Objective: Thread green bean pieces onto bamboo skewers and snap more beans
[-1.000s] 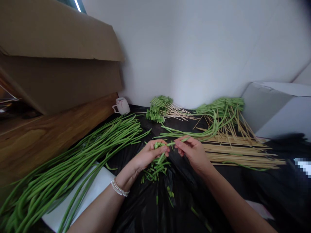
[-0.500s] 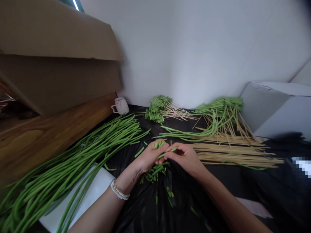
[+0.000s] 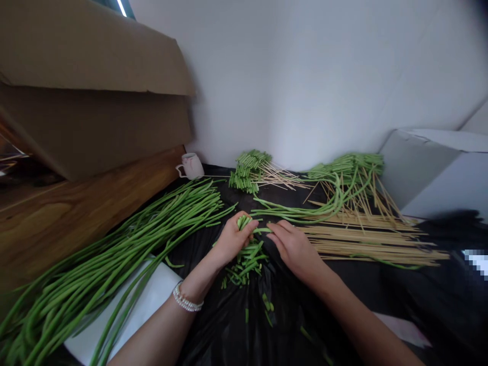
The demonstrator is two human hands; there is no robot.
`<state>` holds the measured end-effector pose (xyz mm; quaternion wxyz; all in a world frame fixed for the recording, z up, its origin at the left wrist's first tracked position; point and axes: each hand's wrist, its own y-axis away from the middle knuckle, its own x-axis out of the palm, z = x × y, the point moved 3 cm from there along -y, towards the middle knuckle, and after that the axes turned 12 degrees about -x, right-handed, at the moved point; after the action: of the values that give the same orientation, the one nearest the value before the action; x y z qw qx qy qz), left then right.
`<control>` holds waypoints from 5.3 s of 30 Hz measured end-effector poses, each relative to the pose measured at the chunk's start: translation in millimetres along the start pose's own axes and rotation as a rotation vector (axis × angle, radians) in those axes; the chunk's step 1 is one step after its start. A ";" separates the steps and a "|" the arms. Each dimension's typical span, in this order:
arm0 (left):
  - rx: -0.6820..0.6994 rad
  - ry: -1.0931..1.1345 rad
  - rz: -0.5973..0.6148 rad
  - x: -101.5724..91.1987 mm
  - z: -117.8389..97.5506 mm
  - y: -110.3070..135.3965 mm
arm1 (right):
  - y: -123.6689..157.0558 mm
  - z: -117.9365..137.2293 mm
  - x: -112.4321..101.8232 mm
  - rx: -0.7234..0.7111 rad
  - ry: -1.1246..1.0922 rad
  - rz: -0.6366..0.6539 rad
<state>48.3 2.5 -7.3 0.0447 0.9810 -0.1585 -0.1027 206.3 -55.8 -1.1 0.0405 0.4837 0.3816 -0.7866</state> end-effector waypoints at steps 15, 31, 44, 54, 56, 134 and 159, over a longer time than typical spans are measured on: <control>-0.132 -0.127 0.491 -1.1 -14.3 18.4 | -2.7 12.9 -4.9 -0.021 -0.116 0.153; -0.251 1.008 0.392 -9.5 -18.0 6.0 | 11.6 -45.9 -12.8 0.380 0.210 0.041; -0.287 0.834 0.289 -6.2 -4.7 -1.2 | 15.9 -56.1 -23.1 0.276 0.534 -0.120; -0.039 0.442 0.007 -9.0 -4.9 -3.6 | 6.2 -23.9 -46.0 -0.017 0.426 -0.566; 0.024 0.317 0.008 -7.5 -5.9 -3.3 | 5.4 -19.3 -49.1 0.001 0.374 -0.625; -0.418 0.385 0.608 13.2 -5.0 21.5 | -3.4 -11.7 -9.2 0.569 -1.362 -0.407; -0.327 1.096 0.369 3.0 -19.7 10.9 | -4.4 -6.5 -10.1 0.476 -1.299 -0.347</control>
<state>52.1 -7.7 12.6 0.2875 0.8277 -0.2620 0.4045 214.5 -51.7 7.8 0.0271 -0.1548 0.1697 -0.9729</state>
